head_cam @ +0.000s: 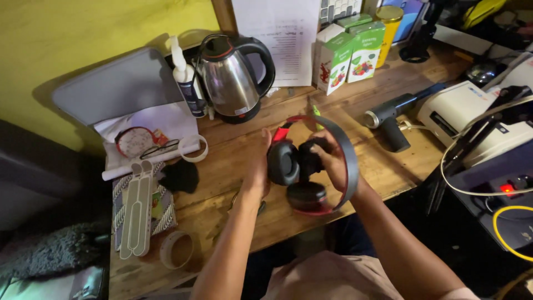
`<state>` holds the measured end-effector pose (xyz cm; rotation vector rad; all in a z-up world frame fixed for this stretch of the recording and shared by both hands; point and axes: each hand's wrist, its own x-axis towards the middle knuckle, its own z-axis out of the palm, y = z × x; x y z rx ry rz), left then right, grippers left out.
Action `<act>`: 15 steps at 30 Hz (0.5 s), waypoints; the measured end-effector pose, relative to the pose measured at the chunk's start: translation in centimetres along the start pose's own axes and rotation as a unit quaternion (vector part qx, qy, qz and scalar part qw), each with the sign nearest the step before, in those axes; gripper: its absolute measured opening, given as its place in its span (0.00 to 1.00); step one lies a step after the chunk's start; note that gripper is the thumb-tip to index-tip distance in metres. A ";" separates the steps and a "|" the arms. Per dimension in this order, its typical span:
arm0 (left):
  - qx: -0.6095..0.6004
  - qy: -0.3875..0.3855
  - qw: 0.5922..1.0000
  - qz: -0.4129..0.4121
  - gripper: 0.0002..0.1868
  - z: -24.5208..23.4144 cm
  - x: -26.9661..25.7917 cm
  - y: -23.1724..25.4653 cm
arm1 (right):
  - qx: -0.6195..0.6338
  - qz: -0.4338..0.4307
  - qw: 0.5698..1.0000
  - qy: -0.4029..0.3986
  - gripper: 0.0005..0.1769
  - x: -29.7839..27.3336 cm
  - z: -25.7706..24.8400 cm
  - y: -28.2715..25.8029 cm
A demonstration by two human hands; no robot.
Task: Cleaning a pair of headphones with a cloth and then adjusting the base of a microphone boom arm using a screwdriver.
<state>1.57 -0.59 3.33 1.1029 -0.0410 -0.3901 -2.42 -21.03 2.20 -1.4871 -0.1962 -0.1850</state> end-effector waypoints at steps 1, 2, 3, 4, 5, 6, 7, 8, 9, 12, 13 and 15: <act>0.007 0.024 1.000 0.001 0.38 0.0 0.2 -0.2 | -0.009 0.008 1.000 0.004 0.12 0.2 0.5 -0.4; 0.009 0.024 1.000 0.001 0.38 -0.1 0.7 -0.6 | -0.008 0.008 1.000 0.005 0.12 0.4 1.0 -1.0; 0.013 0.022 0.999 0.028 0.37 -0.2 1.1 -0.9 | -0.046 0.006 0.999 0.002 0.11 0.5 1.4 -1.7; 0.017 0.020 0.998 0.054 0.37 -0.4 1.5 -1.3 | -0.085 0.004 0.996 -0.001 0.11 0.6 2.0 -2.4; 0.018 0.021 0.998 0.053 0.37 -0.1 0.9 -0.9 | -0.083 0.005 0.997 -0.001 0.11 0.6 2.4 -3.3; 0.028 0.006 0.998 0.061 0.36 0.3 0.4 -0.4 | -0.078 0.060 0.995 -0.004 0.11 0.6 2.7 -4.3; 0.038 -0.009 0.997 0.070 0.35 0.7 -0.1 0.1 | -0.073 0.114 0.991 -0.008 0.11 0.7 2.9 -5.3; 0.040 -0.010 0.997 0.068 0.35 1.0 -0.3 0.3 | -0.071 0.114 0.991 -0.007 0.11 1.0 3.0 -4.6; 0.041 -0.015 0.997 0.067 0.33 1.3 -0.5 0.5 | -0.061 0.048 0.997 -0.023 0.11 1.4 3.1 -3.9; 0.027 -0.018 0.997 0.065 0.29 -0.7 1.5 -2.6 | -0.125 -0.007 0.991 -0.045 0.14 1.5 3.1 -2.7; 0.013 -0.013 0.998 0.067 0.26 -2.0 2.7 -4.1 | -0.198 0.003 0.979 -0.053 0.20 1.6 3.2 -2.5; 0.002 -0.004 0.998 0.067 0.26 -2.5 3.2 -4.6 | -0.241 -0.007 0.970 -0.041 0.22 1.5 3.8 -4.2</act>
